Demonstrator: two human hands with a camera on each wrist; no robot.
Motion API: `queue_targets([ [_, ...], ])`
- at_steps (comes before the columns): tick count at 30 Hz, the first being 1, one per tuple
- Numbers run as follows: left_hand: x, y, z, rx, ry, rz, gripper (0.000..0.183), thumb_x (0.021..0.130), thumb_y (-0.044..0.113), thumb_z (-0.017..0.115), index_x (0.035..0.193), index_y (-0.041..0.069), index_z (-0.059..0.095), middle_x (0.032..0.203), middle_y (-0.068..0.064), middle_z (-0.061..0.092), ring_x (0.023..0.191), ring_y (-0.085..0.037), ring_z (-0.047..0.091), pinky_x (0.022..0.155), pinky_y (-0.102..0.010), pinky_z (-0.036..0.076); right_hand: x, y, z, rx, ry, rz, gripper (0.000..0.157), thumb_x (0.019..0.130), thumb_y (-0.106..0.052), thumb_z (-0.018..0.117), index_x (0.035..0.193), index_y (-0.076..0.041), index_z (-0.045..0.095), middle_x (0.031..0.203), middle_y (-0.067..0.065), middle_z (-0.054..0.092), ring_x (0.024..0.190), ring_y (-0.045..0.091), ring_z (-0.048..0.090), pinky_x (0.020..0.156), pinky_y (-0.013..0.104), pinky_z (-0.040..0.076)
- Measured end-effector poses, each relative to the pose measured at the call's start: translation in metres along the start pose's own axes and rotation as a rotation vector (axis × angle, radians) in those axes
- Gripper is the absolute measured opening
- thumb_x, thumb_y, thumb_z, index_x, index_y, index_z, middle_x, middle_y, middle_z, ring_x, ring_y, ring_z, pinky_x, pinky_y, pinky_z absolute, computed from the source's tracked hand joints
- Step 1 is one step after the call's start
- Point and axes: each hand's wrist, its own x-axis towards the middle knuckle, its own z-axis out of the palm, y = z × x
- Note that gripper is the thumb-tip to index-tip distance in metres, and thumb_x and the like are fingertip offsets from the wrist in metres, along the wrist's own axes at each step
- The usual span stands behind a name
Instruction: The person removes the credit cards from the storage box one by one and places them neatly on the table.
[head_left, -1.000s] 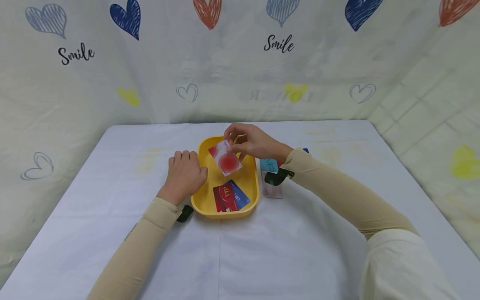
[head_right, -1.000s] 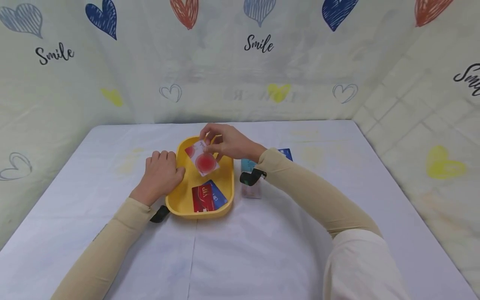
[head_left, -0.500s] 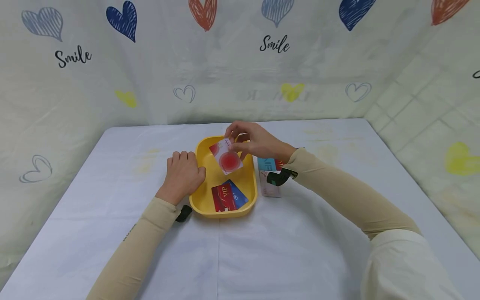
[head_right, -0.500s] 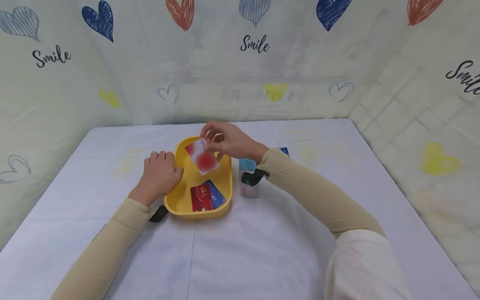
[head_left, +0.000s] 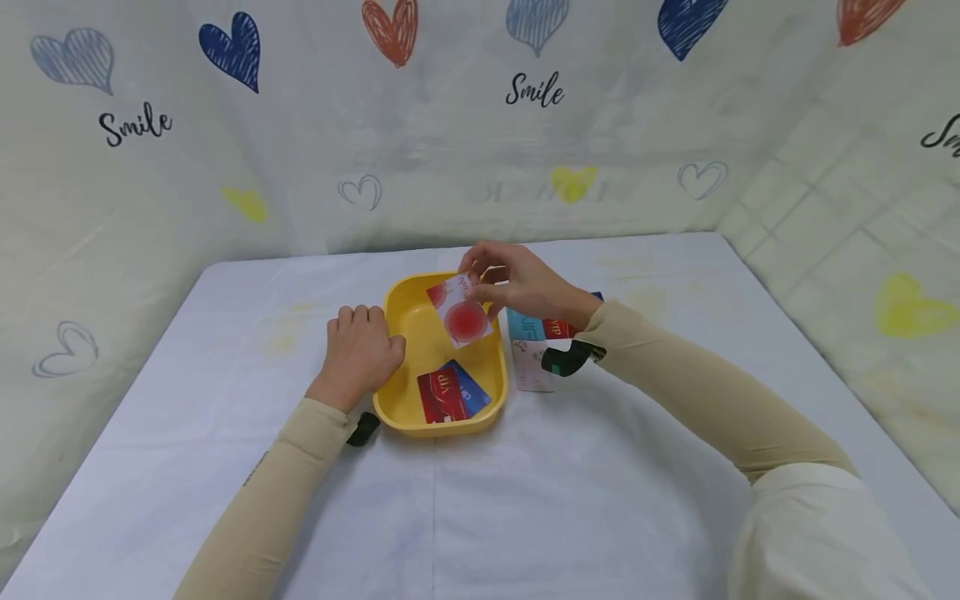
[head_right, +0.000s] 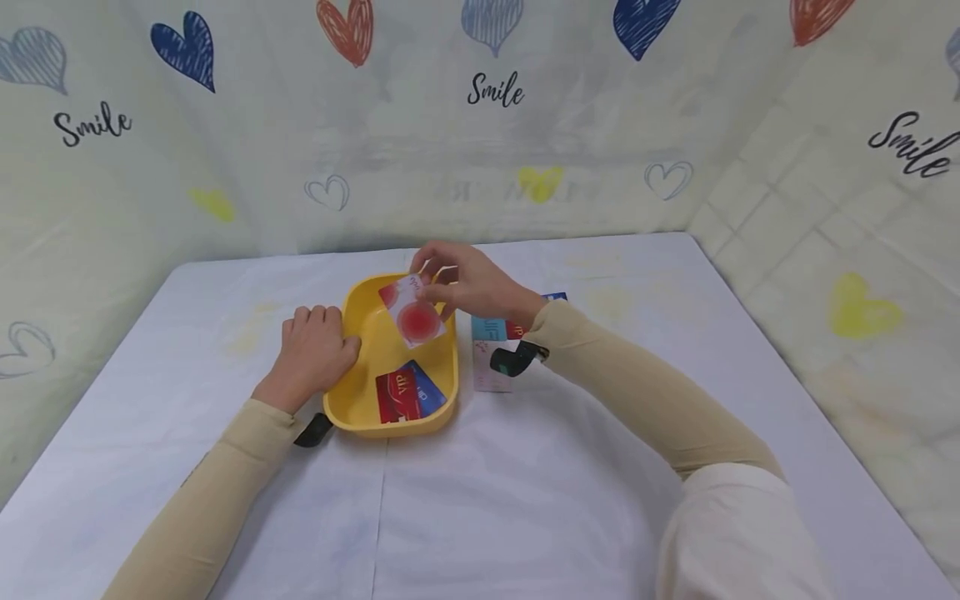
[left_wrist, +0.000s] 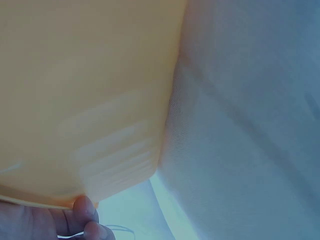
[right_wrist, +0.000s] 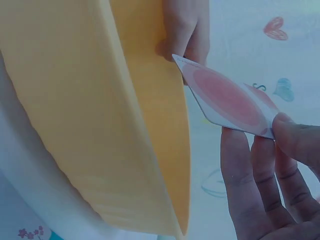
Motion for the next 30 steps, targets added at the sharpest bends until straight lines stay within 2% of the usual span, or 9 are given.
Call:
queue_targets([
  [7,0.0,-0.002,0.002,-0.001,0.001,0.002,0.042,0.097,0.03,0.043,0.112,-0.008,0.052,0.1,-0.021,0.05,0.105,-0.038,0.04,0.092,-0.051,0.035,-0.009,0.003,-0.002,0.011,0.018,0.017,0.032,0.095,-0.01,0.072,0.123,-0.008,0.057,0.114,0.015,0.062,0.104,0.028,0.069,0.073,0.039,0.064],
  [15,0.0,-0.004,0.003,-0.002,-0.01,0.0,0.042,0.097,0.029,0.042,0.111,-0.009,0.051,0.1,-0.022,0.05,0.104,-0.039,0.039,0.092,-0.052,0.035,-0.019,0.011,-0.007,0.02,0.077,0.073,0.033,0.096,-0.013,0.072,0.125,-0.011,0.058,0.115,0.013,0.063,0.105,0.027,0.071,0.074,0.038,0.064],
  [24,0.001,-0.004,0.004,-0.012,0.006,0.008,0.037,0.096,0.027,0.042,0.105,-0.008,0.052,0.094,-0.02,0.049,0.1,-0.037,0.039,0.088,-0.049,0.034,-0.033,0.018,-0.012,0.066,0.148,0.118,0.031,0.096,-0.015,0.071,0.125,-0.014,0.058,0.115,0.011,0.063,0.105,0.027,0.071,0.076,0.045,0.064],
  [30,0.0,-0.001,0.002,-0.007,0.007,0.014,0.038,0.096,0.026,0.043,0.107,-0.009,0.052,0.096,-0.021,0.05,0.101,-0.038,0.039,0.089,-0.05,0.034,-0.042,0.018,-0.016,0.081,0.189,0.133,0.032,0.097,-0.016,0.071,0.126,-0.014,0.058,0.116,0.011,0.063,0.105,0.027,0.071,0.076,0.043,0.064],
])
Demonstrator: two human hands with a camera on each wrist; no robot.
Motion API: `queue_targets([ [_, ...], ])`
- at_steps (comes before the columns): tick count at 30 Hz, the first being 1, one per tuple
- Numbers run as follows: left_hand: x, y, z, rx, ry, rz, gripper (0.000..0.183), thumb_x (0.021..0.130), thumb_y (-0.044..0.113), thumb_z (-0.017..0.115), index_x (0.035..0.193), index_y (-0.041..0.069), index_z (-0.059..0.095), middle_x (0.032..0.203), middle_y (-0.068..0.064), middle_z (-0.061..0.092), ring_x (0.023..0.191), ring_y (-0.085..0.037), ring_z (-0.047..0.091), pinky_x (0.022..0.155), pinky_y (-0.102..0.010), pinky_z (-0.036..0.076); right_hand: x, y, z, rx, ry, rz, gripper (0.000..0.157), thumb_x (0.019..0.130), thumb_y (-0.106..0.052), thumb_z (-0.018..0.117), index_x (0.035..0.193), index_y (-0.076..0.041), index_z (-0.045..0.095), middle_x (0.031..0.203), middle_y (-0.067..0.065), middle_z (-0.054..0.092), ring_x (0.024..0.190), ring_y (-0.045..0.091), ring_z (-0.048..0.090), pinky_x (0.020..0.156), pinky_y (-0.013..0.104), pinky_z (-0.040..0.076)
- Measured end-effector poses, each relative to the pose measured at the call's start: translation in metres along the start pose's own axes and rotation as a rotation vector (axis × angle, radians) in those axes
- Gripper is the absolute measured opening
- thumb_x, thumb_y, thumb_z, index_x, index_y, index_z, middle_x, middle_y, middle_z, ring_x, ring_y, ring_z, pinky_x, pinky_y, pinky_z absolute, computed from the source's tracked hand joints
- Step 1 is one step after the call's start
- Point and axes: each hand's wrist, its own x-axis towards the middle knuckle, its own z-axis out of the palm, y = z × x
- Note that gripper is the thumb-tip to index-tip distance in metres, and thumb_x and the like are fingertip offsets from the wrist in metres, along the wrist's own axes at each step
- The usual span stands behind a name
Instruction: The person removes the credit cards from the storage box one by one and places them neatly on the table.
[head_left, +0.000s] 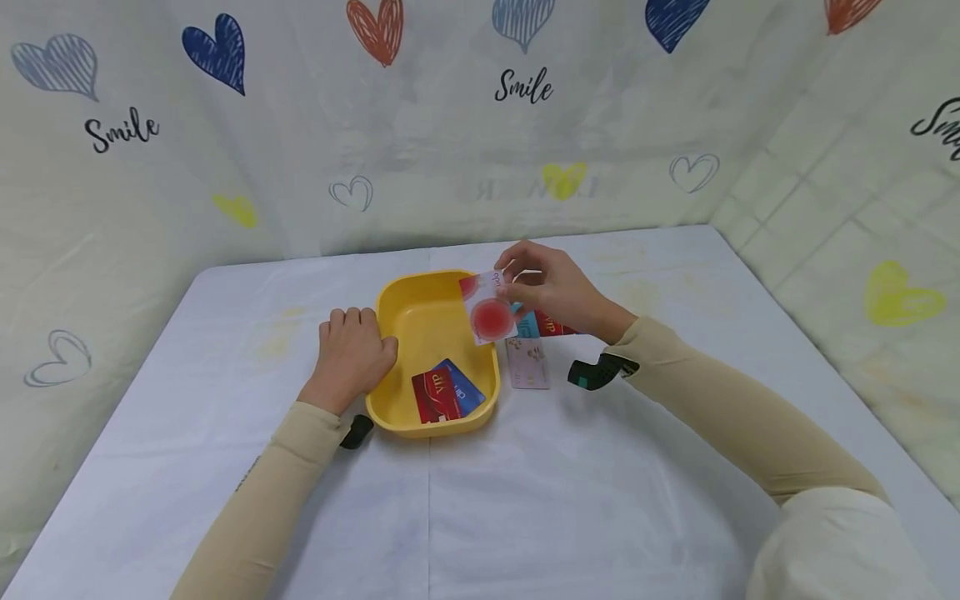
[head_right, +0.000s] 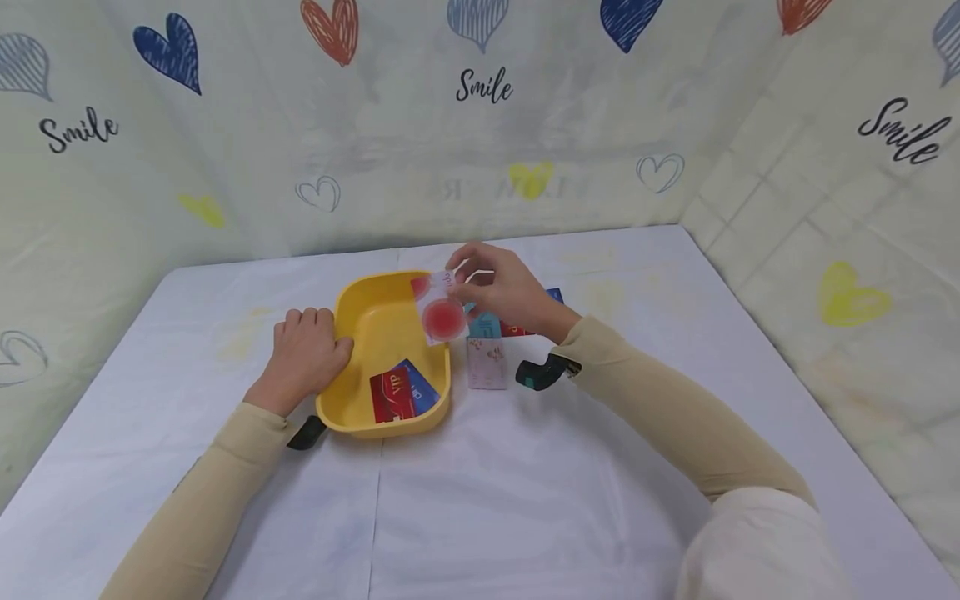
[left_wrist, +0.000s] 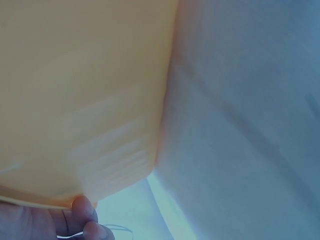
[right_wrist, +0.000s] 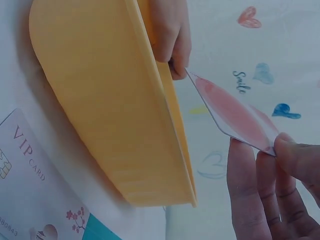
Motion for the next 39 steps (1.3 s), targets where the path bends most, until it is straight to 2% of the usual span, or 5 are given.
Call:
queue_targets([
  [8,-0.002,0.001,-0.001,-0.008,0.003,0.007,0.037,0.096,0.026,0.042,0.106,-0.009,0.052,0.095,-0.021,0.049,0.101,-0.039,0.039,0.088,-0.05,0.033,-0.01,0.004,-0.008,0.018,0.046,0.03,0.031,0.097,-0.018,0.071,0.125,-0.013,0.059,0.114,0.012,0.062,0.105,0.026,0.071,0.078,0.046,0.064],
  [20,-0.002,0.0,-0.001,-0.015,0.007,0.017,0.035,0.096,0.026,0.042,0.102,-0.007,0.05,0.094,-0.02,0.048,0.1,-0.038,0.038,0.088,-0.05,0.033,-0.02,0.021,-0.02,0.121,0.105,0.021,0.029,0.096,-0.017,0.07,0.123,-0.011,0.06,0.103,0.007,0.062,0.09,0.021,0.073,0.074,0.037,0.064],
  [32,0.001,0.001,0.0,-0.021,0.005,0.019,0.034,0.095,0.026,0.041,0.1,-0.006,0.05,0.092,-0.02,0.047,0.1,-0.038,0.037,0.088,-0.05,0.032,-0.032,0.036,-0.029,0.092,0.186,0.106,0.037,0.096,-0.027,0.073,0.128,-0.013,0.06,0.112,0.006,0.064,0.098,0.017,0.073,0.077,0.03,0.063],
  [39,0.001,0.0,-0.001,-0.015,0.001,0.018,0.033,0.095,0.025,0.042,0.099,-0.007,0.05,0.092,-0.02,0.047,0.099,-0.039,0.038,0.087,-0.05,0.033,-0.039,0.048,-0.032,0.225,0.214,0.091,0.033,0.095,-0.017,0.073,0.125,-0.009,0.062,0.102,0.001,0.065,0.082,0.016,0.073,0.07,0.033,0.064],
])
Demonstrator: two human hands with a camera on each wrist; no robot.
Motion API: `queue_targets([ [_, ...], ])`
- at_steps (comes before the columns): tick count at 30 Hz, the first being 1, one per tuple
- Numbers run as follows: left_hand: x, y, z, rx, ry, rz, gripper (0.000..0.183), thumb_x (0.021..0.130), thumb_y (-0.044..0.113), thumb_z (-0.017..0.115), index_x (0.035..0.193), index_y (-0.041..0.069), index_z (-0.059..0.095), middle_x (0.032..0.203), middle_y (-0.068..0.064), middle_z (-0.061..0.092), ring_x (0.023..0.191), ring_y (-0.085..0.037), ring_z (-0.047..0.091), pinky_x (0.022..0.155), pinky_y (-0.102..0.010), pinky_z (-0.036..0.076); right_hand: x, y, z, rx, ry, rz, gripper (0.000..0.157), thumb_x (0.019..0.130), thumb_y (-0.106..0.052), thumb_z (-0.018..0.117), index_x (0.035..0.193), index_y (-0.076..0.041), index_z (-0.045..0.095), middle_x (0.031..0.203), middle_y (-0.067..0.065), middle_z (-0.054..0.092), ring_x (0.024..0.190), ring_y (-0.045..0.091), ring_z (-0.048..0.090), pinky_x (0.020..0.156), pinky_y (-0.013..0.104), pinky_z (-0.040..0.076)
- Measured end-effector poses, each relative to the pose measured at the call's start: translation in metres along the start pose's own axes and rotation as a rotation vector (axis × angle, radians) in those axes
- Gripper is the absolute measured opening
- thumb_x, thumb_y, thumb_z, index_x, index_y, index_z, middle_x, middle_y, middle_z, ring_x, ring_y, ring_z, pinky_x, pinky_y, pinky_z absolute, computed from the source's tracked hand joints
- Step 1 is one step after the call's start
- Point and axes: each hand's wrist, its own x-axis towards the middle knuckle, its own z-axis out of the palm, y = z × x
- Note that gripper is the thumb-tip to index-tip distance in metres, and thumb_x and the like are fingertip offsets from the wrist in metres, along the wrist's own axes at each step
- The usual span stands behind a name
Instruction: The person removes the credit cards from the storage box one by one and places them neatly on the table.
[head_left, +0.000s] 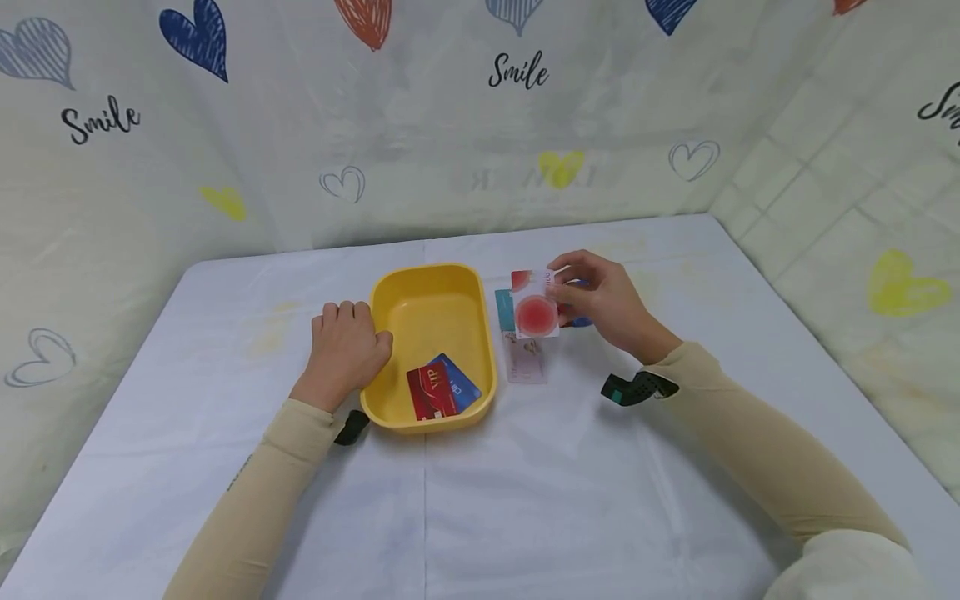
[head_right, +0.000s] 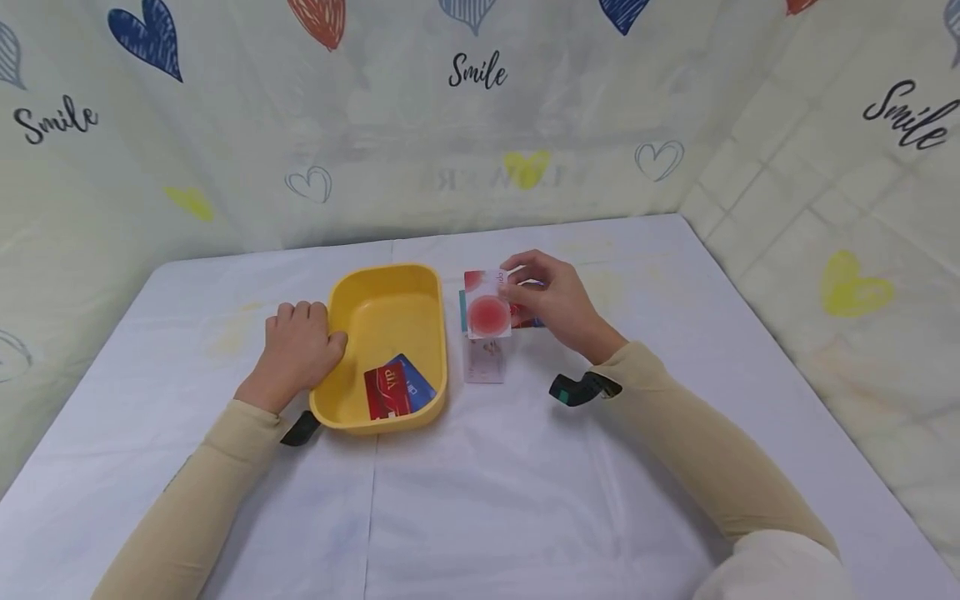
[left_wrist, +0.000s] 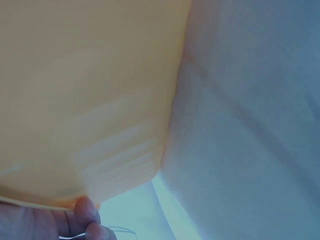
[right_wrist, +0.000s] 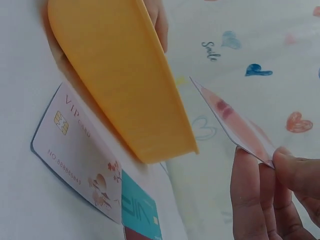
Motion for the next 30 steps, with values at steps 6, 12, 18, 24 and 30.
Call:
queue_targets([
  [6,0.0,-0.001,0.0,0.003,0.002,0.002,0.032,0.095,0.024,0.041,0.098,-0.007,0.05,0.091,-0.02,0.047,0.099,-0.038,0.038,0.086,-0.05,0.032,-0.005,0.005,-0.005,0.019,0.014,-0.005,0.033,0.096,-0.014,0.072,0.126,-0.008,0.061,0.101,-0.003,0.066,0.085,0.012,0.07,0.069,0.031,0.063],
  [12,0.0,0.0,0.0,0.001,0.014,0.005,0.03,0.094,0.023,0.042,0.094,-0.006,0.05,0.09,-0.019,0.047,0.098,-0.038,0.038,0.085,-0.049,0.032,-0.008,0.011,-0.01,0.044,0.025,0.015,0.037,0.096,-0.014,0.072,0.129,-0.004,0.059,0.102,-0.002,0.065,0.087,0.012,0.069,0.069,0.031,0.063],
  [18,0.0,0.0,0.0,0.003,0.007,0.002,0.031,0.095,0.024,0.041,0.096,-0.006,0.049,0.09,-0.019,0.047,0.098,-0.038,0.037,0.085,-0.049,0.032,-0.01,0.016,-0.012,0.021,0.033,0.047,0.04,0.097,-0.018,0.071,0.133,-0.006,0.057,0.108,0.001,0.062,0.094,0.014,0.067,0.072,0.029,0.063],
  [24,0.001,0.0,0.001,0.008,0.002,0.003,0.031,0.095,0.024,0.042,0.096,-0.006,0.05,0.091,-0.02,0.047,0.098,-0.038,0.037,0.085,-0.049,0.031,-0.012,0.022,-0.014,0.06,0.026,0.064,0.038,0.097,-0.016,0.071,0.131,-0.006,0.057,0.106,0.001,0.06,0.091,0.013,0.066,0.07,0.029,0.063],
  [30,0.001,0.0,0.001,0.009,0.001,0.001,0.031,0.095,0.024,0.042,0.095,-0.006,0.05,0.09,-0.019,0.046,0.097,-0.037,0.037,0.085,-0.049,0.031,-0.014,0.026,-0.016,0.04,0.034,0.058,0.037,0.097,-0.016,0.071,0.13,-0.007,0.058,0.106,0.001,0.06,0.089,0.013,0.066,0.07,0.029,0.063],
])
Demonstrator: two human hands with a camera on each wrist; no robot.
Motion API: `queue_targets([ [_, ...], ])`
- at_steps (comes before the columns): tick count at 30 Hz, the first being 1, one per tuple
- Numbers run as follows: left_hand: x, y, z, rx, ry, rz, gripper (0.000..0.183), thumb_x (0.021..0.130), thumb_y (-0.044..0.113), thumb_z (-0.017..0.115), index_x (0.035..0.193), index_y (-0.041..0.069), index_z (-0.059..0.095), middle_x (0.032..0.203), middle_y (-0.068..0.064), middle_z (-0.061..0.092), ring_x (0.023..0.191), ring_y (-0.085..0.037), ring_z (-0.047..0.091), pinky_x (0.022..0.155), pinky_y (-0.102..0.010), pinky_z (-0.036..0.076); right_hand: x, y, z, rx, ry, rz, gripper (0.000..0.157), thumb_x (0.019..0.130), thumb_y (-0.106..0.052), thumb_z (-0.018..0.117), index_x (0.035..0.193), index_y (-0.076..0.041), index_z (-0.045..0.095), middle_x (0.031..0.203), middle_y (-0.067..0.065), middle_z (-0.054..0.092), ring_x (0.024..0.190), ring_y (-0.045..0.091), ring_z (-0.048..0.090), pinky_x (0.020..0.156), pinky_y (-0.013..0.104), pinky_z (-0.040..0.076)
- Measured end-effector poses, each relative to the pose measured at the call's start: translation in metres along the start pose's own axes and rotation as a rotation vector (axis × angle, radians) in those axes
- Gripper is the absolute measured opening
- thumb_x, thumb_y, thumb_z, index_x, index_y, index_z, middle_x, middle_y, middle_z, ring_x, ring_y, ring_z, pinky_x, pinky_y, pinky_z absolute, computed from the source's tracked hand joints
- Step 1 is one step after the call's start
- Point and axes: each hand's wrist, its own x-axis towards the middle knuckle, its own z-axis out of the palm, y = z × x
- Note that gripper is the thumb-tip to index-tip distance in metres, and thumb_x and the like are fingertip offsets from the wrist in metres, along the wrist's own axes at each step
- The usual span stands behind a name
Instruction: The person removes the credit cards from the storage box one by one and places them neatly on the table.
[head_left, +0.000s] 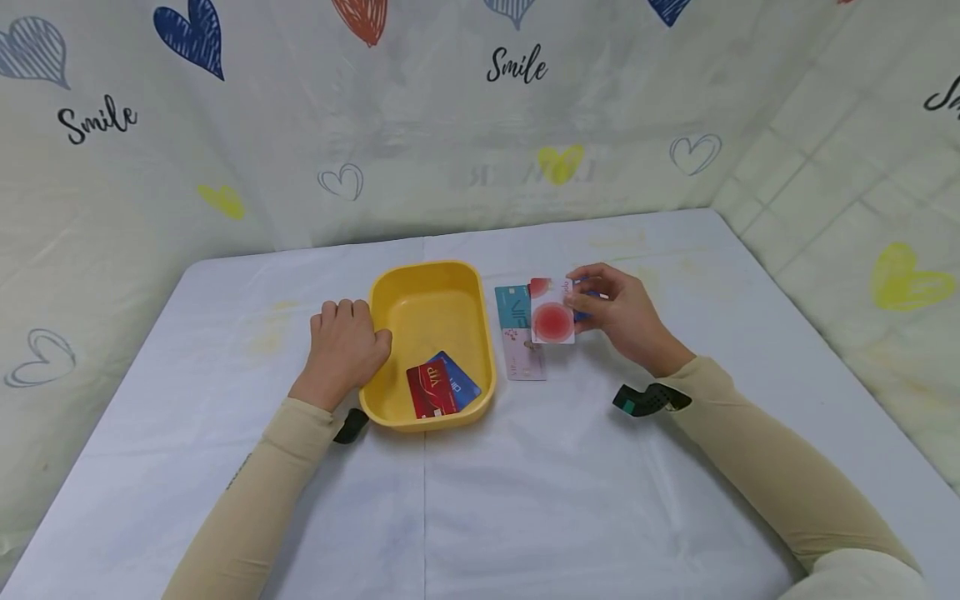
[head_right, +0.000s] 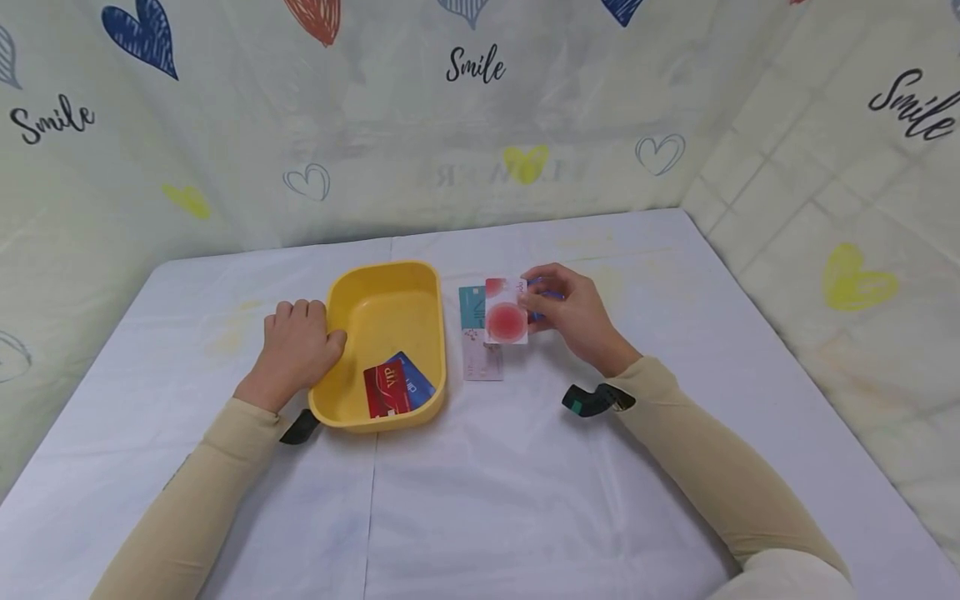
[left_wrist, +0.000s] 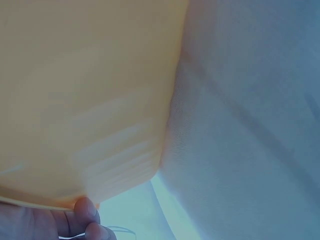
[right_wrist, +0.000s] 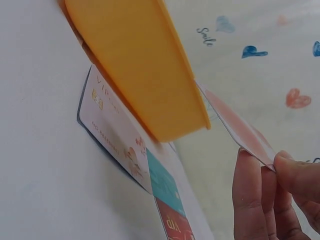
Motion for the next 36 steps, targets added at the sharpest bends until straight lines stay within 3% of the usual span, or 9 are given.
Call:
queue_targets([
  [9,0.0,0.0,0.0,-0.005,0.001,-0.006,0.031,0.094,0.025,0.041,0.095,-0.005,0.049,0.089,-0.018,0.045,0.096,-0.037,0.036,0.085,-0.049,0.031,-0.003,0.003,-0.005,0.027,0.0,0.038,0.032,0.096,-0.017,0.072,0.126,-0.014,0.06,0.109,0.002,0.059,0.094,0.014,0.065,0.071,0.029,0.063],
  [36,0.001,0.0,0.0,-0.003,-0.009,-0.005,0.028,0.094,0.023,0.041,0.093,-0.004,0.047,0.089,-0.019,0.045,0.096,-0.037,0.036,0.083,-0.048,0.03,-0.012,0.012,-0.01,-0.026,-0.027,0.063,0.031,0.099,-0.018,0.068,0.128,-0.014,0.059,0.11,0.002,0.057,0.091,0.011,0.067,0.072,0.03,0.063],
])
